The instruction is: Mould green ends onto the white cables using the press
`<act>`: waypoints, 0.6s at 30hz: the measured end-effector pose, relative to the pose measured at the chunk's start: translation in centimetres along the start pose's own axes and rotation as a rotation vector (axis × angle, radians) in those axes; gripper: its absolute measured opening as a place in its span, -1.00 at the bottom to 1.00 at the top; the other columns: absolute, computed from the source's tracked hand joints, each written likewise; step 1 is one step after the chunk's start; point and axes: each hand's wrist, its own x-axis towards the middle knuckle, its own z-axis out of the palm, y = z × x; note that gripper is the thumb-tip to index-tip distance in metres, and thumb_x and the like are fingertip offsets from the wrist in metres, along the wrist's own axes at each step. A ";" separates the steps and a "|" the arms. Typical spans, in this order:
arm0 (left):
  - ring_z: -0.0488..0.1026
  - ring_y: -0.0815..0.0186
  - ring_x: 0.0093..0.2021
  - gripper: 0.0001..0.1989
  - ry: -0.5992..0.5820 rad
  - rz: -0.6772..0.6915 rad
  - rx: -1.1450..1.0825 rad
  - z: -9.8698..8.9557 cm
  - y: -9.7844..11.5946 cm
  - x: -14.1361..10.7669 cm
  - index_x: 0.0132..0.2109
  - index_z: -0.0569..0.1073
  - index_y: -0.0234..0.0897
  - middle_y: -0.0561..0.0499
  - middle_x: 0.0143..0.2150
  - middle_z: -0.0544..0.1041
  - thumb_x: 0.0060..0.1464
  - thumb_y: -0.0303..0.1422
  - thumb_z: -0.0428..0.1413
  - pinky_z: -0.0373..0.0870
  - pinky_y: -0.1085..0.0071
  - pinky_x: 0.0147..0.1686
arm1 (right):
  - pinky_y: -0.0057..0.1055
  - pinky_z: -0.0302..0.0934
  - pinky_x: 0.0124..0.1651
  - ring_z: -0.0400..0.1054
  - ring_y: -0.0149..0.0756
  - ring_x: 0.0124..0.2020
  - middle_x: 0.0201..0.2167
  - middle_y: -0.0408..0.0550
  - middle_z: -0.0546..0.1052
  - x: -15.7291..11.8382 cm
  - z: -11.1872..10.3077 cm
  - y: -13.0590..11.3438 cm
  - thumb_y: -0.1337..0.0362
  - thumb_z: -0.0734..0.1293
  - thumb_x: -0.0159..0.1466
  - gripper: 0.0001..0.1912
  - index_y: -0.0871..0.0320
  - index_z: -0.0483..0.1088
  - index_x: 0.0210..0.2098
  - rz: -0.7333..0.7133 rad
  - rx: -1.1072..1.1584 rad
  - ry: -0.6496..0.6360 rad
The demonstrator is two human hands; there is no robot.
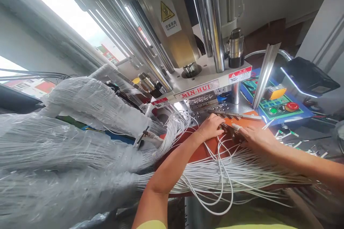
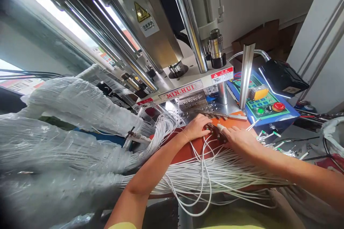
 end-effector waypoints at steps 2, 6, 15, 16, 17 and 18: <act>0.32 0.16 0.01 -0.66 0.018 -0.006 -0.006 0.2 -0.2 -0.3 -0.01 0.45 -0.25 -0.06 -0.09 0.52 0.03 -0.34 0.18 0.28 0.23 0.09 | -0.28 0.26 -0.38 0.39 -0.08 -0.25 -0.26 0.06 0.51 -0.3 1.6 -0.6 0.28 0.30 0.22 -0.34 0.22 0.07 0.27 -0.007 -0.042 -0.030; 0.36 0.17 -0.06 -0.69 0.066 -0.039 0.025 -0.1 -0.8 -0.8 -0.06 0.49 -0.25 -0.04 -0.15 0.54 0.01 -0.34 0.20 0.30 0.24 0.06 | -0.24 0.27 -0.30 0.35 -0.10 -0.26 -0.27 0.09 0.48 0.2 2.6 -0.1 0.39 0.12 0.31 -0.43 0.28 0.00 0.29 -0.112 -0.144 0.130; 0.42 0.19 -0.05 -0.69 0.373 -0.391 0.088 -5.3 -6.8 1.2 -0.11 0.53 -0.26 -0.05 -0.12 0.58 -0.07 -0.44 0.25 0.35 0.25 0.04 | -0.24 0.16 -0.22 0.30 -0.06 -0.17 -0.21 0.11 0.44 13.0 -2.3 3.1 0.32 0.16 0.35 -0.67 0.20 0.36 0.06 -0.224 -0.303 0.236; 0.44 0.19 -0.05 -0.69 0.379 -0.441 0.096 -5.4 -7.5 1.2 -0.10 0.52 -0.26 -0.05 -0.11 0.58 -0.06 -0.45 0.23 0.35 0.23 0.05 | -0.23 0.16 -0.20 0.30 -0.05 -0.14 -0.19 0.11 0.45 14.5 -2.0 3.3 0.31 0.18 0.34 -0.67 0.18 0.37 0.06 -0.232 -0.290 0.234; 0.45 0.19 -0.05 -0.69 0.383 -0.485 0.098 -5.4 -8.2 1.0 -0.09 0.52 -0.26 -0.06 -0.11 0.58 -0.05 -0.45 0.22 0.34 0.21 0.06 | -0.23 0.17 -0.16 0.30 -0.06 -0.12 -0.16 0.11 0.45 15.8 -1.5 3.4 0.31 0.19 0.34 -0.66 0.15 0.36 0.08 -0.239 -0.266 0.233; 0.45 0.18 -0.03 -0.69 0.389 -0.519 0.096 -5.3 -8.9 0.8 -0.08 0.52 -0.25 -0.06 -0.10 0.58 -0.04 -0.45 0.22 0.34 0.20 0.07 | -0.22 0.17 -0.13 0.30 -0.07 -0.09 -0.12 0.10 0.45 16.9 -1.0 3.6 0.31 0.20 0.33 -0.65 0.12 0.36 0.10 -0.248 -0.232 0.234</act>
